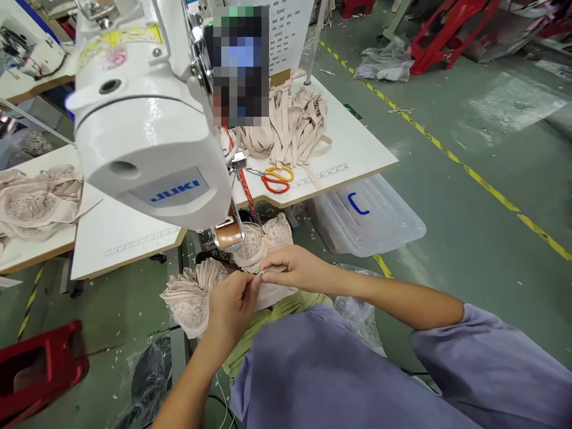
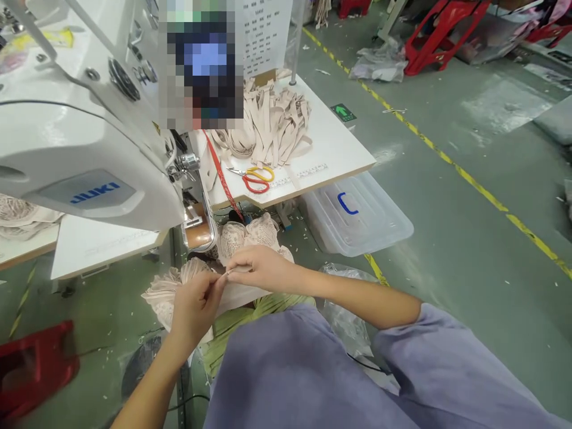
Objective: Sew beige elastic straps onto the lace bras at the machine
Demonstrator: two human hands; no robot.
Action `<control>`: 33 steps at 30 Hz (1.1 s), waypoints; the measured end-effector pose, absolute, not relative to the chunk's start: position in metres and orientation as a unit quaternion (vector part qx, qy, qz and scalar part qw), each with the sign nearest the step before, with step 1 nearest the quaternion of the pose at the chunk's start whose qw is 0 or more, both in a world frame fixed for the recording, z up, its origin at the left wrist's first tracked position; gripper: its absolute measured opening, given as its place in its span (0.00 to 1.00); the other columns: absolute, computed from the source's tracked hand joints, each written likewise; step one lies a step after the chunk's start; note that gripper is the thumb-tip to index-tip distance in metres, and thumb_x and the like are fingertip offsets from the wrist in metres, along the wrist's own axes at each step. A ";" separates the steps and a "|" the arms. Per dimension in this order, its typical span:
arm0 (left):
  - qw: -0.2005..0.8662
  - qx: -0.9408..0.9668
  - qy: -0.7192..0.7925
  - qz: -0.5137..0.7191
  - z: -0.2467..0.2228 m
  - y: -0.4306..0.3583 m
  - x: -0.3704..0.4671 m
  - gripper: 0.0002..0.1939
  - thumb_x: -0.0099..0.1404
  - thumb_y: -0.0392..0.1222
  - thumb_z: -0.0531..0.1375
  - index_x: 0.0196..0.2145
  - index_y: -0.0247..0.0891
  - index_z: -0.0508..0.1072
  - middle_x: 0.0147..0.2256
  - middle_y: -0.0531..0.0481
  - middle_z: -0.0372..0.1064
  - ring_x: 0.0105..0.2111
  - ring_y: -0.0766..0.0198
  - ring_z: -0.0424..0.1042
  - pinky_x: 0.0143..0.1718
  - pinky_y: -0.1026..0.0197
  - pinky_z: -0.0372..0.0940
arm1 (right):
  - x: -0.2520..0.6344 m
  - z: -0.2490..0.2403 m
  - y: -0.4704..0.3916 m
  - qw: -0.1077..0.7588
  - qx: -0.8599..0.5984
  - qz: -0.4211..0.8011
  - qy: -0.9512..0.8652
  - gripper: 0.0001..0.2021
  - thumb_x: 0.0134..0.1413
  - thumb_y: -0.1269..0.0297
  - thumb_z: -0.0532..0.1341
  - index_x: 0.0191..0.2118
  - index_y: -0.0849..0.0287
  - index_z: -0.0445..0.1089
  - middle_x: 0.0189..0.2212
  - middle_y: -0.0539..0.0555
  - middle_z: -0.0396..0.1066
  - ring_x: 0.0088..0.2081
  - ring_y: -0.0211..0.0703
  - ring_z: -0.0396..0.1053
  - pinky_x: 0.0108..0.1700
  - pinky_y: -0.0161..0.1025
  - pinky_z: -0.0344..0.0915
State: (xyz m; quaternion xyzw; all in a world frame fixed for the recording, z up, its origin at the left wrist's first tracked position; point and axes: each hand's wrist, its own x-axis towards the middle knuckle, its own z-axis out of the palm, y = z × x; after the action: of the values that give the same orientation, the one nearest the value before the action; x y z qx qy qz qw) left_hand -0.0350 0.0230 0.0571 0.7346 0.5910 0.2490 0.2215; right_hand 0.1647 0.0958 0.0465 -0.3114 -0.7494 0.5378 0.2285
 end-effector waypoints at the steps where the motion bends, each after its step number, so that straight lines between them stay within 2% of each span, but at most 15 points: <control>1: 0.245 0.727 0.588 0.257 0.058 0.024 -0.037 0.12 0.71 0.43 0.54 0.35 0.39 0.76 0.28 0.51 0.75 0.27 0.65 0.73 0.27 0.65 0.62 | 0.166 0.044 0.098 0.243 -0.328 0.574 -0.710 0.09 0.59 0.59 0.63 0.36 0.60 0.75 0.30 0.50 0.71 0.34 0.38 0.67 0.36 0.34 0.59; 5: 0.309 0.697 0.584 0.280 0.067 0.027 -0.049 0.12 0.71 0.41 0.55 0.46 0.41 0.76 0.40 0.48 0.80 0.37 0.62 0.78 0.35 0.63 0.68 | 0.170 0.037 0.103 0.265 -0.347 0.668 -0.602 0.14 0.60 0.54 0.62 0.39 0.60 0.75 0.30 0.50 0.71 0.32 0.38 0.67 0.35 0.35 0.62; 7: 0.325 0.689 0.582 0.285 0.072 0.027 -0.054 0.10 0.70 0.40 0.55 0.46 0.41 0.73 0.36 0.50 0.79 0.33 0.63 0.77 0.32 0.65 0.68 | 0.169 0.039 0.103 0.249 -0.289 0.631 -0.676 0.12 0.59 0.55 0.63 0.38 0.60 0.76 0.33 0.52 0.71 0.36 0.38 0.68 0.39 0.36 0.64; 9: 0.335 0.690 0.576 0.284 0.077 0.025 -0.055 0.07 0.70 0.40 0.55 0.43 0.40 0.71 0.30 0.53 0.77 0.27 0.67 0.74 0.26 0.67 0.64 | 0.166 0.045 0.100 0.232 -0.206 0.552 -0.774 0.09 0.59 0.59 0.64 0.37 0.59 0.77 0.41 0.55 0.70 0.44 0.41 0.68 0.48 0.38 0.63; 11: 0.331 0.702 0.570 0.270 0.081 0.024 -0.054 0.04 0.70 0.39 0.56 0.41 0.40 0.70 0.28 0.55 0.75 0.25 0.68 0.71 0.25 0.68 0.62 | 0.162 0.051 0.097 0.219 -0.145 0.491 -0.831 0.07 0.62 0.62 0.62 0.37 0.59 0.76 0.46 0.57 0.69 0.48 0.41 0.67 0.51 0.38 0.62; 15: 0.307 0.724 0.562 0.256 0.087 0.025 -0.053 0.04 0.69 0.36 0.57 0.38 0.41 0.72 0.30 0.54 0.74 0.27 0.69 0.71 0.28 0.67 0.63 | 0.155 0.056 0.093 0.226 -0.110 0.438 -0.863 0.09 0.67 0.65 0.55 0.40 0.59 0.72 0.37 0.54 0.71 0.39 0.36 0.68 0.42 0.33 0.63; 18: 0.308 0.726 0.547 0.281 0.089 0.028 -0.054 0.06 0.69 0.35 0.58 0.38 0.41 0.75 0.35 0.51 0.76 0.33 0.67 0.74 0.33 0.66 0.67 | 0.153 0.055 0.092 0.248 -0.104 0.379 -0.885 0.09 0.67 0.67 0.53 0.38 0.59 0.70 0.34 0.54 0.72 0.38 0.38 0.68 0.40 0.34 0.63; 21: 0.297 0.737 0.533 0.290 0.092 0.029 -0.058 0.06 0.68 0.35 0.59 0.38 0.42 0.77 0.38 0.51 0.77 0.36 0.65 0.76 0.35 0.65 0.69 | 0.152 0.055 0.091 0.255 -0.094 0.330 -0.904 0.10 0.67 0.69 0.52 0.38 0.59 0.70 0.35 0.55 0.73 0.39 0.39 0.69 0.41 0.35 0.64; 27: 0.284 0.771 0.538 0.189 0.104 0.032 -0.059 0.05 0.67 0.36 0.59 0.37 0.43 0.75 0.33 0.52 0.77 0.33 0.63 0.75 0.32 0.63 0.66 | 0.150 0.055 0.087 0.249 -0.079 0.235 -0.936 0.10 0.66 0.70 0.52 0.36 0.60 0.70 0.33 0.55 0.72 0.35 0.40 0.67 0.36 0.37 0.62; 30: 0.295 0.776 0.547 0.111 0.103 0.039 -0.057 0.05 0.66 0.35 0.58 0.32 0.41 0.72 0.29 0.52 0.73 0.28 0.62 0.72 0.27 0.62 0.61 | 0.147 0.046 0.085 0.223 -0.086 0.191 -0.952 0.12 0.67 0.69 0.51 0.33 0.60 0.70 0.29 0.54 0.69 0.32 0.40 0.64 0.33 0.38 0.59; 33: 0.312 0.774 0.545 0.086 0.094 0.047 -0.057 0.07 0.65 0.33 0.56 0.28 0.40 0.67 0.27 0.52 0.68 0.26 0.63 0.67 0.27 0.62 0.58 | 0.144 0.035 0.085 0.224 -0.104 0.209 -0.946 0.12 0.66 0.69 0.51 0.32 0.60 0.69 0.28 0.54 0.69 0.31 0.41 0.63 0.32 0.39 0.58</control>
State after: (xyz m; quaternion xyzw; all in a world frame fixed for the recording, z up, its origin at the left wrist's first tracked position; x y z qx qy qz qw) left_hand -0.0573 0.0465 0.0938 0.7738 0.5445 0.0859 0.3120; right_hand 0.1440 0.0846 0.0352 -0.1038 -0.9462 0.2090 0.2244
